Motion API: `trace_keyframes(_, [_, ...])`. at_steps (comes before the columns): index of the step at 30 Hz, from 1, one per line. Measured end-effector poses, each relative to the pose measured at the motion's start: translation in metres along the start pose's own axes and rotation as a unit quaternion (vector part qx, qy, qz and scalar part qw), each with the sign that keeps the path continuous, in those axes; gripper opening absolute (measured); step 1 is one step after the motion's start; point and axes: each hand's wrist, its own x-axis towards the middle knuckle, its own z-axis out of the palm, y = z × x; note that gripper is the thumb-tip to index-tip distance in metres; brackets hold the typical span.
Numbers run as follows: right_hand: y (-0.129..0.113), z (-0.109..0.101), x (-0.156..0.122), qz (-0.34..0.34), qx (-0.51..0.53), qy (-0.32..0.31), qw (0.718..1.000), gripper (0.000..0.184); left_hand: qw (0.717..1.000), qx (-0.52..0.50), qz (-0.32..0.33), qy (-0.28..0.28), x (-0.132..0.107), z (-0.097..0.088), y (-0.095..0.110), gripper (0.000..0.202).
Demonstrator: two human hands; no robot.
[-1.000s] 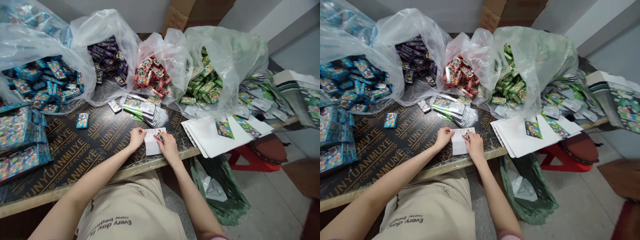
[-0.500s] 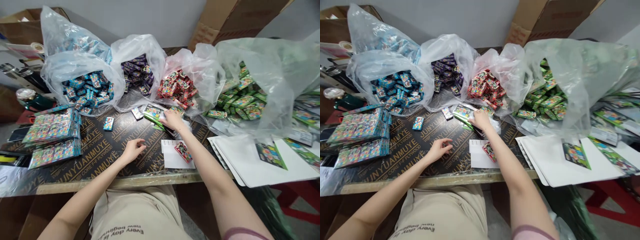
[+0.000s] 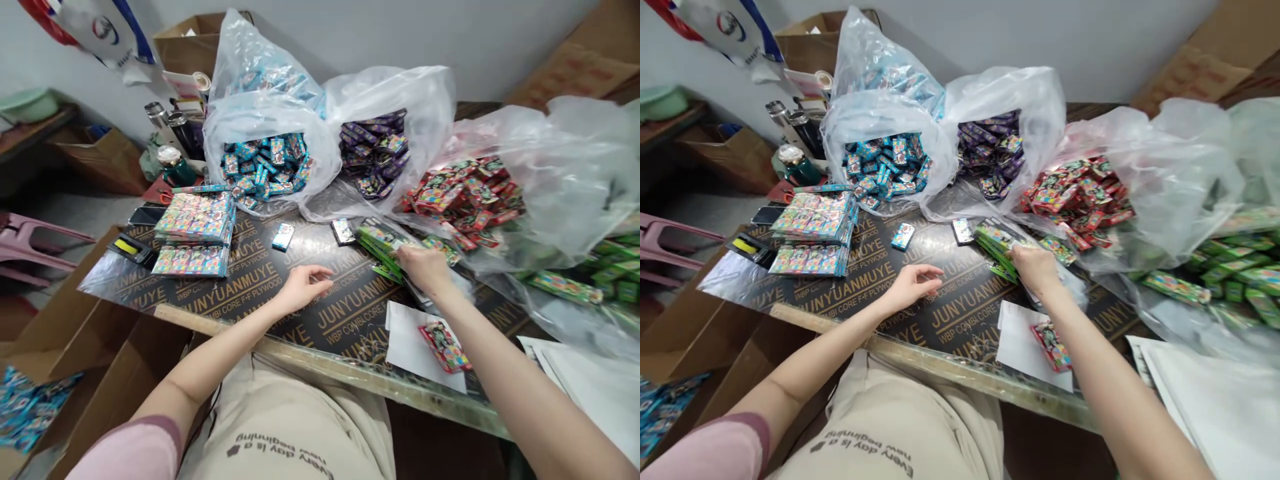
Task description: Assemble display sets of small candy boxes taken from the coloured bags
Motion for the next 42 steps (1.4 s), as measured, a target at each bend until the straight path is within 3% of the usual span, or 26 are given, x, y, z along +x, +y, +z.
trace_keyframes(2, [-0.012,-0.01,-0.005,0.007,0.012,0.022,1.0,0.029,1.0,-0.017,-0.007,-0.001,-0.005,-0.005,-0.002,0.034])
trace_keyframes(4, [-0.037,-0.026,-0.017,0.026,0.034,0.086,0.995,0.033,0.998,-0.06,-0.004,0.019,-0.006,-0.005,-0.004,0.052])
trace_keyframes(6, [-0.076,-0.046,-0.036,0.03,0.097,0.181,0.978,0.036,0.991,-0.121,0.029,0.053,-0.007,-0.001,-0.006,0.077])
trace_keyframes(8, [-0.124,-0.066,-0.059,-0.038,0.22,0.22,0.95,0.035,0.975,-0.198,0.07,0.075,-0.008,0.006,-0.007,0.09])
trace_keyframes(11, [-0.179,-0.085,-0.089,-0.106,0.407,0.221,0.88,0.03,0.946,-0.315,0.048,0.065,-0.015,0.015,-0.005,0.074])
trace_keyframes(13, [-0.192,-0.09,-0.095,-0.117,0.484,0.219,0.839,0.024,0.927,-0.374,-0.012,0.027,-0.024,0.016,-0.004,0.062])
trace_keyframes(17, [-0.171,-0.086,-0.082,-0.014,0.562,0.23,0.794,0.02,0.897,-0.432,-0.08,-0.059,-0.043,0.013,-0.001,0.057])
trace_keyframes(20, [-0.148,-0.084,-0.069,0.029,0.6,0.193,0.776,0.028,0.904,-0.402,-0.103,-0.104,-0.051,0.011,-0.003,0.058])
trace_keyframes(28, [-0.124,-0.095,-0.069,-0.146,0.542,0.03,0.827,0.027,0.946,-0.291,-0.042,-0.136,-0.048,0.005,-0.003,0.071])
trace_keyframes(31, [-0.118,-0.095,-0.071,-0.154,0.54,-0.009,0.828,0.046,0.961,-0.243,-0.041,-0.126,-0.051,0.003,0.003,0.054])
trace_keyframes(33, [-0.115,-0.09,-0.072,-0.112,0.559,0.022,0.821,0.057,0.971,-0.215,-0.054,-0.094,-0.053,0.001,0.007,0.043])
trace_keyframes(35, [-0.115,-0.08,-0.071,-0.02,0.598,0.09,0.796,0.061,0.977,-0.195,-0.078,-0.048,-0.052,-0.002,0.009,0.038])
trace_keyframes(36, [-0.117,-0.074,-0.071,0.027,0.628,0.109,0.77,0.065,0.977,-0.189,-0.089,-0.03,-0.051,-0.003,0.01,0.038])
trace_keyframes(37, [-0.119,-0.067,-0.072,0.061,0.666,0.101,0.737,0.069,0.977,-0.187,-0.098,-0.021,-0.05,-0.005,0.011,0.04])
trace_keyframes(40, [-0.13,-0.052,-0.076,0.082,0.77,-0.022,0.633,0.072,0.977,-0.193,-0.091,-0.022,-0.048,-0.008,0.015,0.043])
trace_keyframes(41, [-0.133,-0.05,-0.078,0.088,0.778,-0.031,0.621,0.071,0.977,-0.197,-0.084,-0.026,-0.048,-0.009,0.016,0.043])
trace_keyframes(42, [-0.136,-0.05,-0.079,0.104,0.771,-0.003,0.628,0.07,0.976,-0.203,-0.077,-0.03,-0.049,-0.009,0.017,0.044])
